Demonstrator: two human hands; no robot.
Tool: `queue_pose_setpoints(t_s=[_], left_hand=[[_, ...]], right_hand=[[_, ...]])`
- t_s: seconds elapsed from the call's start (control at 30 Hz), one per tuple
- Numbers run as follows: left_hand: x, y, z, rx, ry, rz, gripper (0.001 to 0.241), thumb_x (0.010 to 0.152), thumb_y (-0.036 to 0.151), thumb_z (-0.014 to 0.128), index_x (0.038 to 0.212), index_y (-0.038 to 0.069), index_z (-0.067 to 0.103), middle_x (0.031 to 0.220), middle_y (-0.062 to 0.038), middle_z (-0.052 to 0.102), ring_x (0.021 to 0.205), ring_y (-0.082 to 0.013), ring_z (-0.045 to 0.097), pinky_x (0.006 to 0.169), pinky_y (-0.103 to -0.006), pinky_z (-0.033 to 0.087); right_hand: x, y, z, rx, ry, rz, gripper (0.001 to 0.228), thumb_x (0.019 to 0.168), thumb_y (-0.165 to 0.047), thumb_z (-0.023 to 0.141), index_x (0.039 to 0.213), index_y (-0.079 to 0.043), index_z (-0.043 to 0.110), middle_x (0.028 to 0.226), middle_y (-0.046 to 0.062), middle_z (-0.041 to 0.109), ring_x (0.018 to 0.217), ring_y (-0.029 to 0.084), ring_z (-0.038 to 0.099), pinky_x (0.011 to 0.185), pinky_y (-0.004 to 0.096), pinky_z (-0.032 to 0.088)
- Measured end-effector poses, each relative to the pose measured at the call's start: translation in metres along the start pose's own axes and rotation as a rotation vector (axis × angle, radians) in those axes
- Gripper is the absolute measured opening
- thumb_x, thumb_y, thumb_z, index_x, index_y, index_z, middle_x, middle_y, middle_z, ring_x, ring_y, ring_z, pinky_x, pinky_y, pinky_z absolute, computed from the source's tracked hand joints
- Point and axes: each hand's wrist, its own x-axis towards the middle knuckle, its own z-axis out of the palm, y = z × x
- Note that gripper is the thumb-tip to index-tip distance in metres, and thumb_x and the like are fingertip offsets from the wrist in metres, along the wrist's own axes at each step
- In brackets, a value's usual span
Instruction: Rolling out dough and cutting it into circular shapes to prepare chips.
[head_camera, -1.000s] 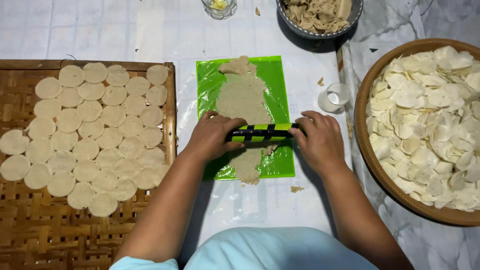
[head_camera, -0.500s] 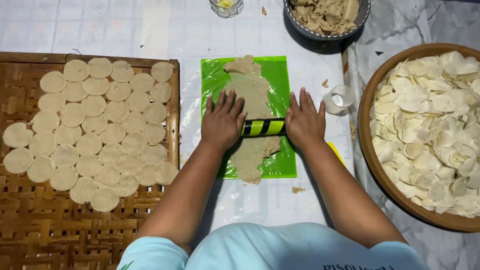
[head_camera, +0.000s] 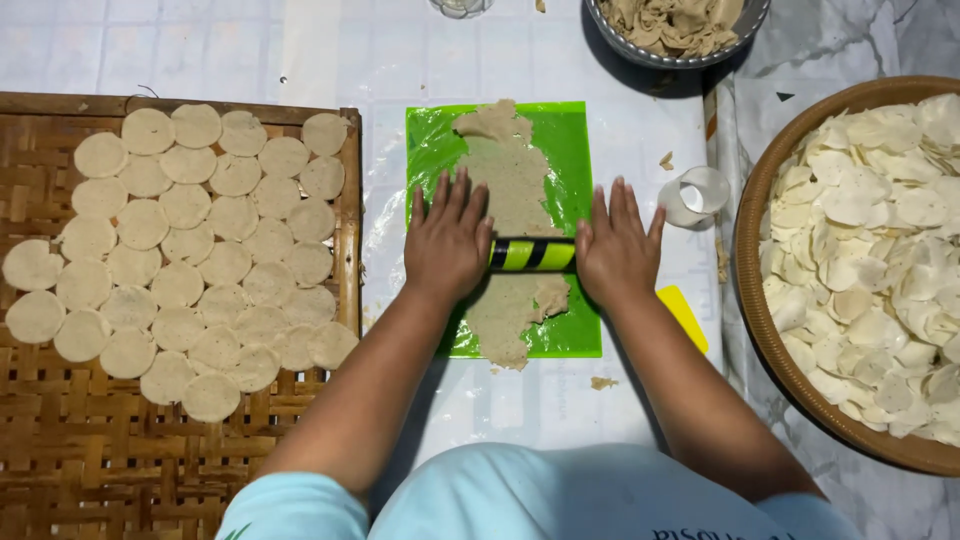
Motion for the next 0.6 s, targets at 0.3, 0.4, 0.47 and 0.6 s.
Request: queue_pose_setpoints(t_s=[0.3,0.4,0.47,0.6], left_hand=[[-0.021,0.001,-0.014,-0.097,-0.019,0.064,0.065,0.108,0.056,0.026,0.156,0.015,0.039,0.167,-0.017,0.028,0.156,-0.0349,0.021,0.125,-0.0572,0.01],[-0.042,0.005,-0.01,-0.07,-0.012,0.109,0.064,0.107,0.058,0.027,0.157,0.018,0.039,0.167,-0.014,0.029,0.156,-0.0328,0.02,0.125,-0.0579,0.006],[-0.054,0.01,-0.011,-0.041,0.001,0.126,0.063,0.107,0.058,0.027,0.157,0.02,0.038,0.167,-0.012,0.028,0.156,-0.0315,0.019,0.125,-0.0582,0.004],[-0.076,0.015,-0.018,-0.012,0.055,0.161,0.059,0.107,0.055,0.028,0.158,0.025,0.037,0.168,-0.01,0.026,0.156,-0.0309,0.021,0.124,-0.0592,0.007]], right_hand=[[-0.039,-0.008,-0.052,0.115,-0.036,-0.262,0.07,0.099,-0.057,0.051,0.157,-0.018,0.044,0.163,0.019,0.039,0.153,0.037,0.031,0.121,0.065,0.013],[-0.048,0.021,-0.015,0.075,0.016,-0.336,0.066,0.093,-0.049,0.065,0.154,-0.032,0.049,0.126,0.001,0.061,0.131,0.025,0.05,0.117,0.061,0.022],[-0.064,0.019,-0.028,0.029,0.085,-0.349,0.067,0.09,-0.045,0.067,0.153,-0.032,0.049,0.124,0.0,0.06,0.128,0.025,0.05,0.117,0.061,0.022],[-0.098,0.01,-0.041,-0.006,0.177,-0.331,0.07,0.087,-0.038,0.072,0.153,-0.026,0.05,0.121,0.003,0.06,0.124,0.029,0.053,0.114,0.061,0.026]])
